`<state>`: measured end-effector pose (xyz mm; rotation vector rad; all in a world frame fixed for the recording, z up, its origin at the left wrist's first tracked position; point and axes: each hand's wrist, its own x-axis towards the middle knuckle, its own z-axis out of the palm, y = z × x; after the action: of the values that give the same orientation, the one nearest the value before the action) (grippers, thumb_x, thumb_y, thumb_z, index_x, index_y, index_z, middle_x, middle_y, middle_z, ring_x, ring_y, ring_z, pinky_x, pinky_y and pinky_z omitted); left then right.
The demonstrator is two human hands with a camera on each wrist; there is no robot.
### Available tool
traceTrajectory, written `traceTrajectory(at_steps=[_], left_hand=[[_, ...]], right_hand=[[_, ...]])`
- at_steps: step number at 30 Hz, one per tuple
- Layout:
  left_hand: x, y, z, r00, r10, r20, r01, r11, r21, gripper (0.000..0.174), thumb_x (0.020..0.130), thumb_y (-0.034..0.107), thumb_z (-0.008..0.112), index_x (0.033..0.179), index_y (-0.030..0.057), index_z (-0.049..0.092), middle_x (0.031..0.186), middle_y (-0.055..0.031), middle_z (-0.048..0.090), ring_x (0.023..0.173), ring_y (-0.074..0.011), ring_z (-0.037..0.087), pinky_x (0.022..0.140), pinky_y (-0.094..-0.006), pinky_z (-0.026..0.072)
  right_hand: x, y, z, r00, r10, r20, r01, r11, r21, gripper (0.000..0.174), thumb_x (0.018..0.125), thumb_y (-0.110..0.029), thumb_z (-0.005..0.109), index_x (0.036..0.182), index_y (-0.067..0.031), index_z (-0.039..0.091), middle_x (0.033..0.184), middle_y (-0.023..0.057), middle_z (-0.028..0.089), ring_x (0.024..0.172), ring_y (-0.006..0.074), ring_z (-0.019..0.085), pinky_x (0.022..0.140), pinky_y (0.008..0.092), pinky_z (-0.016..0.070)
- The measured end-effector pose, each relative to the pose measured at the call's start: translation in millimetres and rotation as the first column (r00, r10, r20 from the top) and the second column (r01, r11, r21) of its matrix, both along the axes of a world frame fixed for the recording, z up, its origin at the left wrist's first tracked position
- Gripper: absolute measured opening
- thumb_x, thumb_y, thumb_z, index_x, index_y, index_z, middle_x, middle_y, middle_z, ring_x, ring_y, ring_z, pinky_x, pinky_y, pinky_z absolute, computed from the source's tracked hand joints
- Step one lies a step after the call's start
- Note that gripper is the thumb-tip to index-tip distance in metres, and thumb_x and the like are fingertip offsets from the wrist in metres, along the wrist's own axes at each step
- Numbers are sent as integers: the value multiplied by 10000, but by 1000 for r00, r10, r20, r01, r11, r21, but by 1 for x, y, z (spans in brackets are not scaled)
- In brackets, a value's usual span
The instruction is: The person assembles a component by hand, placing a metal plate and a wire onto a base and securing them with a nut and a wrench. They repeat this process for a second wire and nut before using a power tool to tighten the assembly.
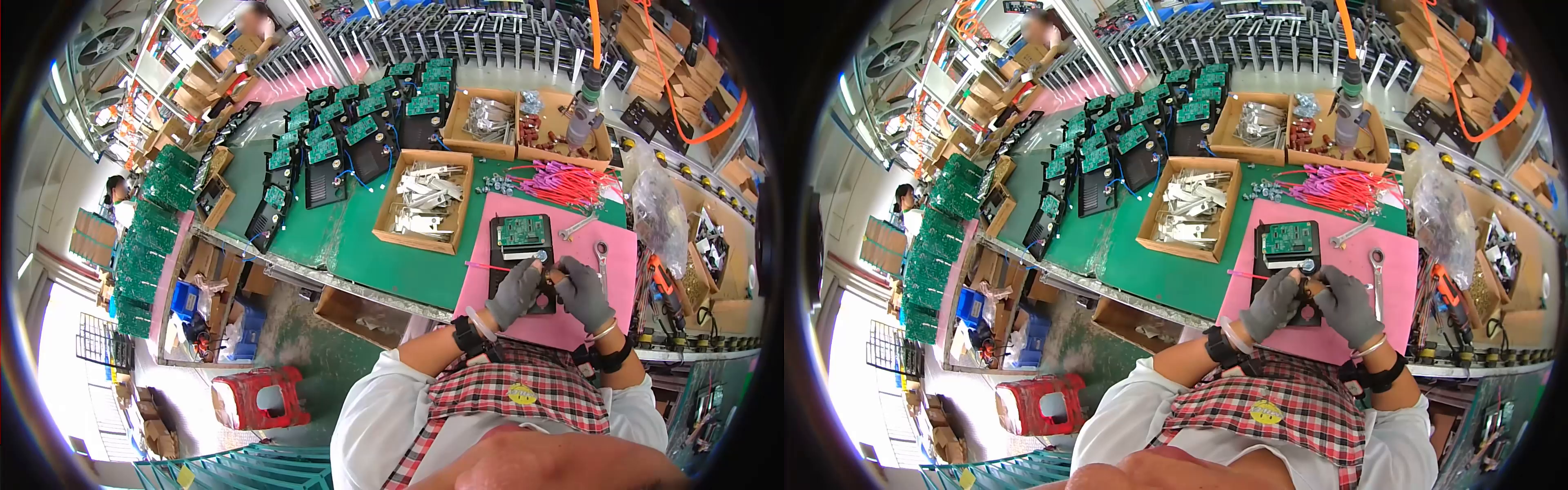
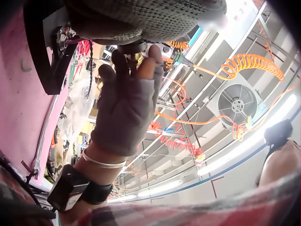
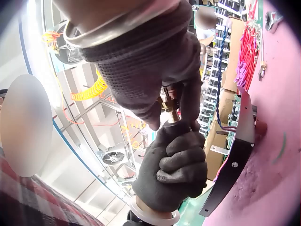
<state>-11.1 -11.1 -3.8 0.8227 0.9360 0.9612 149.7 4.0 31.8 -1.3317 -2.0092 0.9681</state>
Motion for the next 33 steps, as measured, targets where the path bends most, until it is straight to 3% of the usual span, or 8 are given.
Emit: traceTrajectory(at_steps=[5, 14, 17, 20, 26, 29, 31, 33], left_hand=[[-7, 3, -16, 989, -41, -144, 67, 982, 178, 421, 904, 406, 417, 1065, 28, 503, 585, 26, 434, 459, -64, 418, 374, -230, 320], [-2, 0, -2, 1000, 17, -15, -18, 999, -41, 416, 897, 402, 424, 1075, 36, 506, 578, 31, 437, 446, -62, 409, 370, -224, 316], [-3, 0, 1, 999, 37, -28, -38, 998, -43, 399, 896, 393, 426, 1069, 43, 508, 574, 34, 436, 445, -61, 406, 365, -227, 316], [-3, 3, -13, 999, 18, -40, -19, 1000, -23, 388, 896, 387, 430, 1065, 48, 507, 571, 36, 437, 440, -61, 403, 357, -230, 312], [3, -1, -16, 998, 45, -36, -47, 998, -37, 427, 893, 402, 432, 1128, 50, 487, 565, 39, 441, 428, -61, 397, 344, -224, 300], [-3, 2, -20, 999, -8, -37, 6, 999, -41, 474, 890, 417, 433, 1184, 46, 461, 580, 36, 449, 439, -60, 403, 349, -223, 305], [-4, 3, -23, 999, -21, -26, 20, 999, -45, 496, 890, 422, 433, 1211, 43, 445, 593, 34, 455, 449, -60, 410, 357, -222, 309], [-1, 0, -20, 998, 34, -46, -34, 999, 5, 429, 888, 463, 422, 1077, 81, 472, 592, 50, 400, 446, -37, 349, 359, -196, 268]], right_hand=[[-6, -5, 10, 988, 98, -119, -82, 988, 129, 185, 763, -39, 558, 941, -11, 522, 837, 145, 593, 731, 280, 599, 610, 348, 473], [-8, -3, -10, 965, -26, -263, 78, 979, 190, 175, 796, -63, 572, 956, -15, 521, 837, 116, 602, 664, 178, 618, 561, 281, 489], [-3, -1, 19, 999, -52, 5, 50, 936, -350, 180, 809, -59, 561, 976, -17, 510, 825, 106, 609, 610, 135, 621, 509, 254, 485], [-7, -7, 16, 985, -36, -166, -3, 974, -229, 185, 806, -45, 559, 978, -13, 500, 793, 104, 603, 558, 133, 614, 480, 244, 478], [-2, 1, -16, 990, 79, -114, -48, 967, 252, 189, 789, -26, 551, 963, 5, 487, 776, 113, 594, 598, 207, 626, 530, 288, 487], [-8, -3, -6, 977, 10, -214, 30, 983, 184, 186, 781, -23, 540, 955, 11, 483, 789, 122, 601, 631, 233, 634, 548, 304, 487], [-2, 0, -2, 993, -24, -116, 26, 1000, 18, 183, 778, -25, 544, 949, 7, 487, 803, 125, 602, 626, 232, 633, 544, 300, 487], [0, 0, 8, 998, -32, -46, 27, 994, -106, 187, 774, -27, 551, 949, 0, 493, 808, 123, 602, 626, 229, 633, 543, 300, 488]])
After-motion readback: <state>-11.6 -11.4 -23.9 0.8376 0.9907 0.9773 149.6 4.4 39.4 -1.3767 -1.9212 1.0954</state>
